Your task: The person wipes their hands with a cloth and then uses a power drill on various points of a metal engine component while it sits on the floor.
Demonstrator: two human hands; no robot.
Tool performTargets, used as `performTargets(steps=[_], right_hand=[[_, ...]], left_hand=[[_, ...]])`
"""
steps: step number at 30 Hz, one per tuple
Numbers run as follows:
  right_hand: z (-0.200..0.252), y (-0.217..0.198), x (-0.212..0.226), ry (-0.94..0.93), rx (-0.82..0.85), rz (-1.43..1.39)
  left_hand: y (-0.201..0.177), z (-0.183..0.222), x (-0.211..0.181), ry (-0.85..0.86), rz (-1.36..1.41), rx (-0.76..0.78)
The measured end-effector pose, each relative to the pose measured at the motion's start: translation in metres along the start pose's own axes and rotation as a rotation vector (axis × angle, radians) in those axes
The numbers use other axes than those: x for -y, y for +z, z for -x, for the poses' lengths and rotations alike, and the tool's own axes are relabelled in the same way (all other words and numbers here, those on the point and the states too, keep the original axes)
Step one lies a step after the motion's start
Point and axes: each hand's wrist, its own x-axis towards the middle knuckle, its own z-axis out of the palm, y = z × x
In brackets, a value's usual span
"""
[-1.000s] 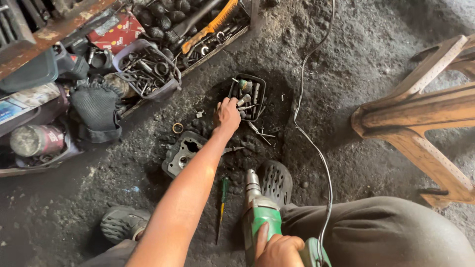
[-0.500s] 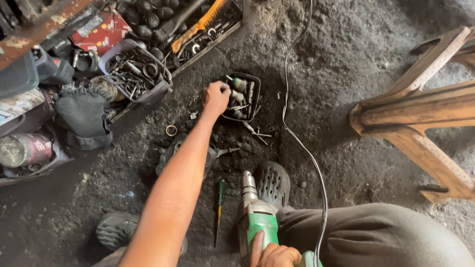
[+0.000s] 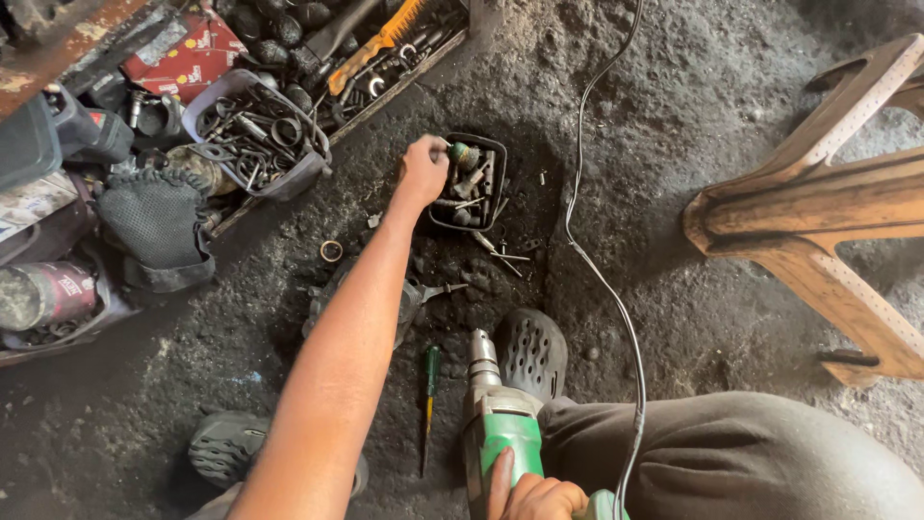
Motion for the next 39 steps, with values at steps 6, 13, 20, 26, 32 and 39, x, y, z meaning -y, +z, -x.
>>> performTargets(steps=[6, 13, 20, 26, 32, 39], right_hand=[[0.002, 0.023, 0.002, 0.005, -0.208, 0.157], [0.000, 0.029, 0.013, 0.069, -0.169, 0.057], [0.001, 0.026, 0.002, 0.000, -0.276, 0.187], [0.003, 0.005, -0.003, -0.067, -0.094, 0.107], [-0.002, -0.011, -0.001, -0.014, 0.071, -0.045], [-0.002, -0.039, -0.004, -0.004, 0.218, -0.138]], left_hand=[[0.016, 0.040, -0.011, -0.115, -0.362, 0.129], [0.047, 0.043, 0.009, -0.154, -0.360, 0.119], [0.045, 0.043, -0.006, -0.363, -0.059, 0.119], [0.041, 0.052, -0.028, -0.382, -0.232, 0.102], [0.040, 0.051, -0.023, -0.358, -0.191, 0.124], [0.067, 0.036, 0.015, -0.282, 0.314, -0.036]])
